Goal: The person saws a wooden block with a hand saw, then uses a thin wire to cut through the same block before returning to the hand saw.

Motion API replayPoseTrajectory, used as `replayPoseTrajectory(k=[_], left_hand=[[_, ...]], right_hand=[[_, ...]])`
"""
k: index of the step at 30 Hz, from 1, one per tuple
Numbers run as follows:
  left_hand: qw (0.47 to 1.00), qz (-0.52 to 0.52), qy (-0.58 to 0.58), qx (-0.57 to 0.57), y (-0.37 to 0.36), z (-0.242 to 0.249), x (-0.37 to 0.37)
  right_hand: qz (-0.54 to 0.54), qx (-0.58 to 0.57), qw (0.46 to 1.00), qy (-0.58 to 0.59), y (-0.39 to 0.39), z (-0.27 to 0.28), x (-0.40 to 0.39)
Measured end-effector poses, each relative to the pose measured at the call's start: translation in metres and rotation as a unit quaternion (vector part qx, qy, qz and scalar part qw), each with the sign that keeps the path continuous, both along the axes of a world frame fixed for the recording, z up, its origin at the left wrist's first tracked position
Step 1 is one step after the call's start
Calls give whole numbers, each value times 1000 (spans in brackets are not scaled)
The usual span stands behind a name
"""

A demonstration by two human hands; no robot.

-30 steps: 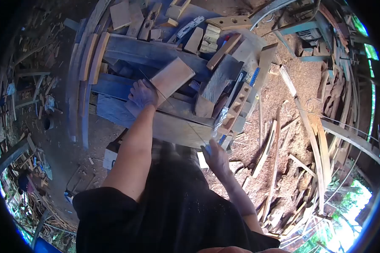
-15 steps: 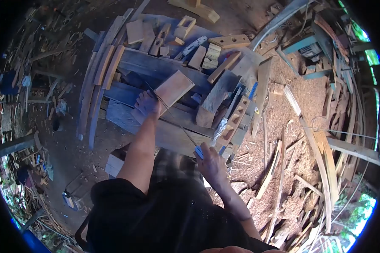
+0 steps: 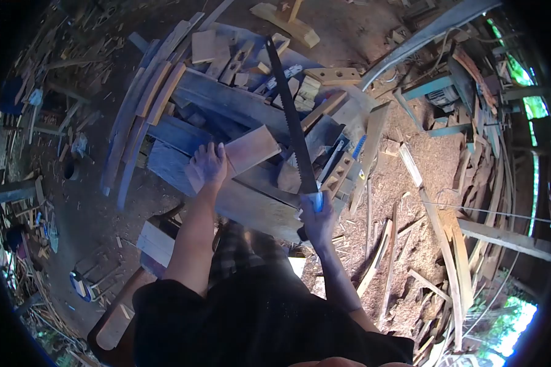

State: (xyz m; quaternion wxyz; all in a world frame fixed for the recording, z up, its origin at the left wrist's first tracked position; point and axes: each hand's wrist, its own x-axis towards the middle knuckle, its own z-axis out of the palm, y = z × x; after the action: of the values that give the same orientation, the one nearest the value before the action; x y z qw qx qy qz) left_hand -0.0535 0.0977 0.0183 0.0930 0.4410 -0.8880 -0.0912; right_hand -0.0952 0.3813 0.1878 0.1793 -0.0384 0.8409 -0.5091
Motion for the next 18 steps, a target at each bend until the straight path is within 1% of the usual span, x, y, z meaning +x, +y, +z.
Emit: replayPoseTrajectory(k=[1,3,5,7,9,13,14,15,16,17,18], left_hand=[[1000,-6,2,-3,1,-1,1],[1000,-2,-18,-12,1,-2,-1],[1000,-10,-12,-14,2,-1,-3],[1000,-24,-5,-15,3,-2,-5],[999,-9,-10,-40,3,-1,-4],[998,-37,-29,-31,2,6,-3],[998,-37,-43,-22,0,6,-3],[997,-36,-61,-11,-1,6,-1],[996,-50,-67,-9,0,11,-1],[996,-39,-81,29,2,18,-2],[993,-26,-91,65,2,22,-5]], right_hand=[[-27,-33,998,-47,0,-8,-7],[-29,-61,997,-47,1,-29,-22],[-63,-193,970,-132,0,-53,-36],[-90,-213,965,-122,-8,-72,-47],[-129,-261,941,-171,-16,-84,-59],[-153,-240,944,-168,-26,-104,-86],[-154,-224,953,-133,-27,-124,-92],[-157,-194,957,-148,-26,-121,-95],[-160,-143,969,-126,-24,-137,-100],[-161,-92,977,-106,-23,-152,-101],[-152,22,986,-60,-25,-142,-100]])
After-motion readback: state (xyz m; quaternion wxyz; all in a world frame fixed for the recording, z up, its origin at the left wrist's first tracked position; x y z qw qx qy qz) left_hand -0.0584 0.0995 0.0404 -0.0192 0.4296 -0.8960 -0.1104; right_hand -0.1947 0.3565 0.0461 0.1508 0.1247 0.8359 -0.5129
